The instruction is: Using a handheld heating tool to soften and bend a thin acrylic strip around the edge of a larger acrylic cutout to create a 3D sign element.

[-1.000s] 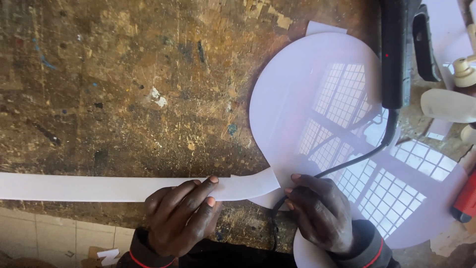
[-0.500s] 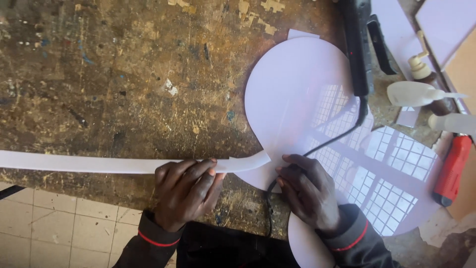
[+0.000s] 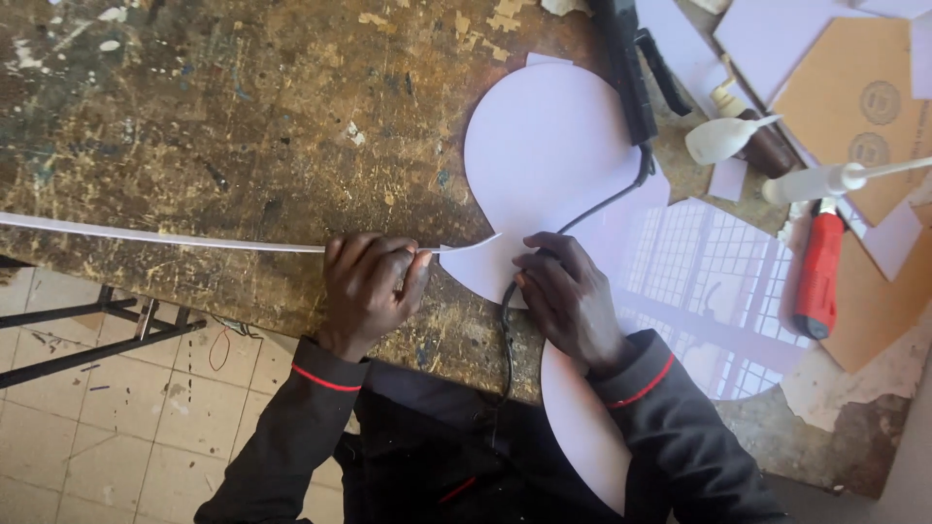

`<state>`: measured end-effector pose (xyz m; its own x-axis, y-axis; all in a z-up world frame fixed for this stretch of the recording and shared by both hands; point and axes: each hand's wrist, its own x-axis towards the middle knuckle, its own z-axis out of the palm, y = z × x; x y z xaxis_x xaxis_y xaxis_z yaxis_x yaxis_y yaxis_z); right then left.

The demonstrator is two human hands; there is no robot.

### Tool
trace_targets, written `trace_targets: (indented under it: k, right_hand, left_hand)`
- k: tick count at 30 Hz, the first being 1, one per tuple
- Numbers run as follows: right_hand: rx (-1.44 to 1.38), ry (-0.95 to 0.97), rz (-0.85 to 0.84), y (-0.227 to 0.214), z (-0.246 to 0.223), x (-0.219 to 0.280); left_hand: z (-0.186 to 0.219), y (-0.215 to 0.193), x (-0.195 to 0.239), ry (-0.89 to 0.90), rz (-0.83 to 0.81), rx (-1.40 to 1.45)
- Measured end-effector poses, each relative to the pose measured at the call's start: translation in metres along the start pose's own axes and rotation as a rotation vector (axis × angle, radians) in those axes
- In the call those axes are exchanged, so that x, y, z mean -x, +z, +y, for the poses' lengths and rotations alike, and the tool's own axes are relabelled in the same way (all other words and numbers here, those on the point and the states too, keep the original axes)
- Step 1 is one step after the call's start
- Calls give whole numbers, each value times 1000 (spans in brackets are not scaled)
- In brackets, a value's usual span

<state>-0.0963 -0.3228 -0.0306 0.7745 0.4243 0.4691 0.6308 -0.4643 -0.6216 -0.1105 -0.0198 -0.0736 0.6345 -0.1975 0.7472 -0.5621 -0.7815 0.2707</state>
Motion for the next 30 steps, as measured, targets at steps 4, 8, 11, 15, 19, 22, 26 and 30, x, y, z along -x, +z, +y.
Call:
trace_targets:
  k: [4,8,11,15,19,22,26,30]
  right_hand:
    - [-14,-22,19,-1,-4,-1]
    - [-21,-16,1,-1,1,3]
    - [-10,-15,-22,-2,2,4]
    - [-27,-37,-19,-4,-2,5]
    - [-9,-42,-20,-3,-1,6]
    - [-8,-51,-3,-2,-3,6]
    - [-14,-81,47,-4,-3,5]
    - [320,-268,155,-1,13,9]
  left_hand:
    - [2,-4,-6,27,22,-20]
    - [2,-4,-7,39,-2,-34]
    - [3,-6,-8,38,-10,-39]
    - [9,-8,-10,5,-23,12]
    - [4,-4,-9,48,5,5]
    - [3,-4,-9,41,4,-1]
    - [2,-3,-7,52,18,4]
    - [2,-5,-9,76,32,-25]
